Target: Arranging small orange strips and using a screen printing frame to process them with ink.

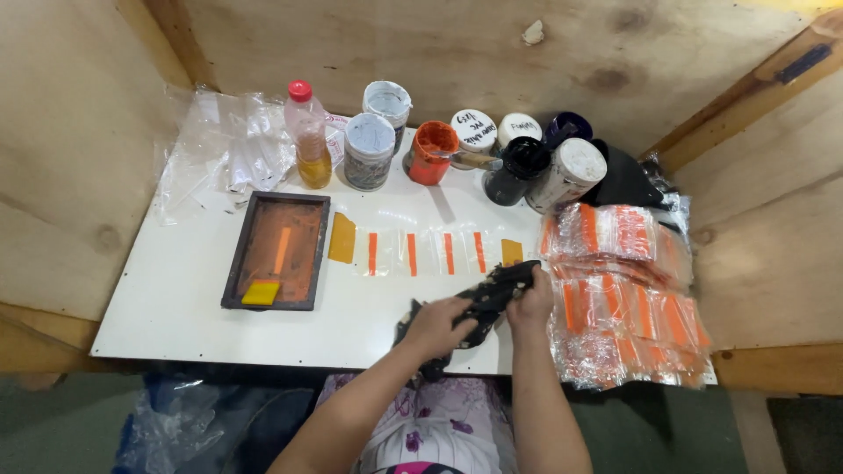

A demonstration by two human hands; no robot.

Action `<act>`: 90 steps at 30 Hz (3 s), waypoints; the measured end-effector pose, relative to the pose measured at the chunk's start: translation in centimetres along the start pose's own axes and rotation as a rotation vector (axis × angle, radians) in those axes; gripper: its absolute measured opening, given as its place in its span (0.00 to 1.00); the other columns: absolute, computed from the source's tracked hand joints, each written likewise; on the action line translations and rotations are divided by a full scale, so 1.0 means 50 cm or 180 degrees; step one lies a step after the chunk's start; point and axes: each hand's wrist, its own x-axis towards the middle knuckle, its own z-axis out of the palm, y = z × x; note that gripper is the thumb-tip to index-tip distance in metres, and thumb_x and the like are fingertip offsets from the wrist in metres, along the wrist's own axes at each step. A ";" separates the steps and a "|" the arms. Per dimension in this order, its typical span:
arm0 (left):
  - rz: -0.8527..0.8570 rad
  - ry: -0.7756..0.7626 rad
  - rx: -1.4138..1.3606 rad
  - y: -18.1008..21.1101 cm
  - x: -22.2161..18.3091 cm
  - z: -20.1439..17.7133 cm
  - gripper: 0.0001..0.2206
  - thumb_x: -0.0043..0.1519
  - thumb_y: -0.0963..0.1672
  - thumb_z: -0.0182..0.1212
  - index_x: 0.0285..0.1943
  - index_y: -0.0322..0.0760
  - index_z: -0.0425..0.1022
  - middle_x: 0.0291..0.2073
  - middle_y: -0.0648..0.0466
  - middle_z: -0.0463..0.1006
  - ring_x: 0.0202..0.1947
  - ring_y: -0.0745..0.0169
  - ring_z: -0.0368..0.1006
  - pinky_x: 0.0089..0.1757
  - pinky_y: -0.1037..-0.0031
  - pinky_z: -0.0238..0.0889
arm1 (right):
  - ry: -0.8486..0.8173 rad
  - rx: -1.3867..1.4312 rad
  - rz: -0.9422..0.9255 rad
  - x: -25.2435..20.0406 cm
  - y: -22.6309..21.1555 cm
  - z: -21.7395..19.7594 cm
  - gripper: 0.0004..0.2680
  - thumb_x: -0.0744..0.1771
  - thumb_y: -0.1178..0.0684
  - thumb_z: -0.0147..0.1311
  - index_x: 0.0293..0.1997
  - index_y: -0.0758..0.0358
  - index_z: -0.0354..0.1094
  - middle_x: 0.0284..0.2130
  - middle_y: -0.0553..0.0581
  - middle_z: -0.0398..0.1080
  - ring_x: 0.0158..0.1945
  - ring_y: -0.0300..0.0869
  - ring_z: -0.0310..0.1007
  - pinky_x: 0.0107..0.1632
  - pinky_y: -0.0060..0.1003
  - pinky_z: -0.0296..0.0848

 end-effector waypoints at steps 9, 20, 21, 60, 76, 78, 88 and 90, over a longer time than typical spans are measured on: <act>0.0095 0.1026 0.1582 -0.008 0.031 0.026 0.24 0.63 0.50 0.58 0.67 0.37 0.70 0.65 0.33 0.66 0.69 0.25 0.55 0.61 0.43 0.49 | -0.0734 -0.1778 0.0339 0.163 0.148 -0.078 0.05 0.62 0.58 0.65 0.35 0.61 0.72 0.25 0.56 0.72 0.25 0.39 0.70 0.24 0.28 0.69; -0.1179 -0.0408 0.1709 0.087 0.024 -0.064 0.31 0.64 0.57 0.45 0.77 0.51 0.56 0.77 0.40 0.45 0.78 0.32 0.26 0.69 0.45 0.19 | -0.2144 -0.4592 -0.0298 0.078 0.177 0.016 0.09 0.64 0.47 0.59 0.48 0.41 0.79 0.39 0.52 0.79 0.46 0.48 0.80 0.48 0.41 0.78; -0.1235 -0.0419 0.1725 0.091 0.022 -0.068 0.31 0.64 0.57 0.44 0.78 0.50 0.55 0.77 0.41 0.44 0.77 0.28 0.23 0.69 0.45 0.20 | -0.2390 -0.5102 -0.0325 0.063 0.162 0.031 0.10 0.66 0.45 0.55 0.52 0.39 0.77 0.43 0.55 0.78 0.49 0.53 0.79 0.51 0.47 0.77; -0.1381 -0.0448 0.1851 0.075 0.054 -0.031 0.37 0.65 0.56 0.43 0.80 0.35 0.43 0.79 0.38 0.27 0.74 0.22 0.13 0.68 0.53 0.04 | -0.3108 -0.6484 -0.0262 -0.034 0.036 0.119 0.18 0.70 0.49 0.35 0.68 0.40 0.64 0.46 0.61 0.72 0.51 0.58 0.76 0.51 0.54 0.74; -0.1459 -0.0629 0.2028 0.108 0.050 -0.050 0.33 0.68 0.52 0.41 0.80 0.35 0.42 0.79 0.40 0.25 0.74 0.20 0.12 0.68 0.52 0.06 | -0.3387 -0.6692 0.0377 -0.013 0.035 0.162 0.24 0.68 0.47 0.37 0.77 0.39 0.45 0.61 0.61 0.69 0.64 0.55 0.68 0.61 0.56 0.68; -0.1492 -0.0674 0.2346 0.109 0.048 -0.049 0.34 0.68 0.54 0.42 0.80 0.34 0.43 0.79 0.40 0.25 0.75 0.21 0.13 0.67 0.52 0.05 | -0.3252 -0.6563 0.0453 -0.017 0.040 0.171 0.23 0.68 0.49 0.35 0.77 0.40 0.46 0.61 0.61 0.69 0.64 0.55 0.68 0.62 0.56 0.67; -0.1303 -0.0341 0.2527 0.069 0.057 -0.011 0.30 0.69 0.51 0.37 0.80 0.37 0.46 0.79 0.40 0.35 0.75 0.19 0.19 0.65 0.43 0.06 | -0.3179 -0.6313 0.0675 -0.005 0.030 0.202 0.24 0.69 0.47 0.34 0.78 0.46 0.42 0.65 0.64 0.65 0.68 0.56 0.64 0.65 0.55 0.65; -0.1325 -0.0319 0.2350 0.087 0.054 -0.025 0.27 0.70 0.48 0.35 0.78 0.32 0.49 0.79 0.38 0.37 0.75 0.18 0.22 0.66 0.44 0.10 | -0.3215 -0.6208 0.0646 0.015 0.039 0.200 0.25 0.69 0.49 0.39 0.78 0.49 0.44 0.65 0.64 0.64 0.69 0.56 0.63 0.66 0.54 0.65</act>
